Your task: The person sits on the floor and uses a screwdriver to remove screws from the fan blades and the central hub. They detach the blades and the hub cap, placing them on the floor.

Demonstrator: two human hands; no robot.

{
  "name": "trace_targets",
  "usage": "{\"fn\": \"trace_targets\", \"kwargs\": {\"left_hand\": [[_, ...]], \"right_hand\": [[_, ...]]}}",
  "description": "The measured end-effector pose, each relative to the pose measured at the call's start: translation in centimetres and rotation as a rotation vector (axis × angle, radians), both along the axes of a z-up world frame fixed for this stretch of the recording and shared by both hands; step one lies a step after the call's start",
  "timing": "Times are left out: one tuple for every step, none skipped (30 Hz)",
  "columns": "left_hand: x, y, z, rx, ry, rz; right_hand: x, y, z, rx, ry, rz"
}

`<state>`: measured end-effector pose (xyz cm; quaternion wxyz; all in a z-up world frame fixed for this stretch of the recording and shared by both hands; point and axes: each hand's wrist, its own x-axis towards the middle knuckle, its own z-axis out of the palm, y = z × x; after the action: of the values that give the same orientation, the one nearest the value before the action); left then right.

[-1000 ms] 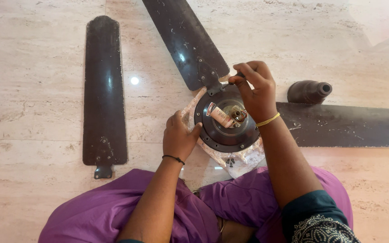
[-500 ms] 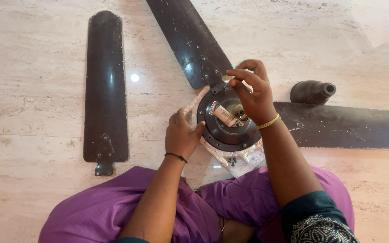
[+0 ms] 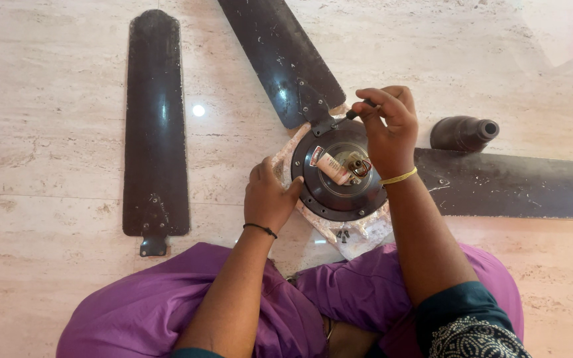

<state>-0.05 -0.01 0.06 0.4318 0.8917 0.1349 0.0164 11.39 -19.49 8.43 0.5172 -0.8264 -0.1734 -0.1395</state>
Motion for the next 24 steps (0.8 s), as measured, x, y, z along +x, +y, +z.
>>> {"fn": "trace_targets", "kwargs": {"left_hand": [[0.0,0.0,0.0,0.001,0.005,0.001],[0.1,-0.1,0.1,0.002,0.01,0.002],[0.0,-0.1,0.1,0.004,0.016,0.003],[0.0,-0.1,0.1,0.004,0.019,0.005],[0.0,-0.1,0.1,0.005,0.021,0.008],[0.0,-0.1,0.1,0.005,0.024,0.011],[0.0,-0.1,0.1,0.005,0.018,0.01],[0.0,-0.1,0.1,0.004,0.013,0.01],[0.0,-0.1,0.1,0.004,0.007,0.009],[0.0,-0.1,0.1,0.006,0.011,0.006],[0.0,-0.1,0.1,0.008,0.014,0.004],[0.0,-0.1,0.1,0.009,0.017,0.002],[0.0,-0.1,0.1,0.01,0.019,0.003],[0.0,-0.1,0.2,0.01,0.021,0.004],[0.0,0.0,0.3,0.01,0.022,0.004],[0.1,0.0,0.3,0.006,0.031,0.001],[0.0,0.0,0.4,0.002,0.043,-0.001],[0.0,0.0,0.4,-0.002,0.054,-0.003],[0.0,0.0,0.5,0.002,0.053,-0.003],[0.1,0.0,0.6,0.006,0.052,-0.002],[0.1,0.0,0.6,0.01,0.052,-0.001],[0.1,-0.1,0.6,0.009,0.058,-0.001],[0.1,-0.1,0.6,0.007,0.062,0.001],[0.1,-0.1,0.5,0.005,0.067,0.003]], "right_hand": [[0.1,-0.2,0.1,0.003,0.038,-0.036],[0.4,-0.4,0.2,0.045,0.043,0.007],[0.5,-0.6,0.2,0.088,0.049,0.048],[0.6,-0.6,0.2,0.13,0.055,0.09],[0.7,-0.5,0.2,0.175,0.114,0.074],[0.8,-0.4,0.1,0.221,0.172,0.057],[0.8,-0.2,0.1,0.266,0.23,0.041],[0.6,0.0,0.1,0.127,0.091,0.027],[0.4,0.0,0.1,-0.011,-0.049,0.014],[0.3,0.0,0.1,-0.151,-0.187,0.002],[0.3,0.0,0.2,-0.12,-0.12,-0.024],[0.2,-0.1,0.2,-0.09,-0.053,-0.048],[0.2,-0.2,0.3,-0.06,0.014,-0.072],[0.4,-0.4,0.4,0.004,0.035,-0.021],[0.6,-0.6,0.5,0.067,0.055,0.029],[0.8,-0.7,0.5,0.13,0.075,0.08],[0.9,-0.7,0.3,0.16,0.115,0.053],[0.9,-0.6,0.1,0.19,0.154,0.027],[1.0,-0.5,-0.1,0.22,0.193,0.001],[0.9,-0.4,-0.2,0.153,0.126,-0.004],[0.8,-0.4,-0.4,0.086,0.06,-0.007],[0.8,-0.4,-0.6,0.018,-0.006,-0.011],[0.8,-0.5,-0.7,0.009,-0.017,-0.035],[0.8,-0.6,-0.7,-0.001,-0.028,-0.061]]}}
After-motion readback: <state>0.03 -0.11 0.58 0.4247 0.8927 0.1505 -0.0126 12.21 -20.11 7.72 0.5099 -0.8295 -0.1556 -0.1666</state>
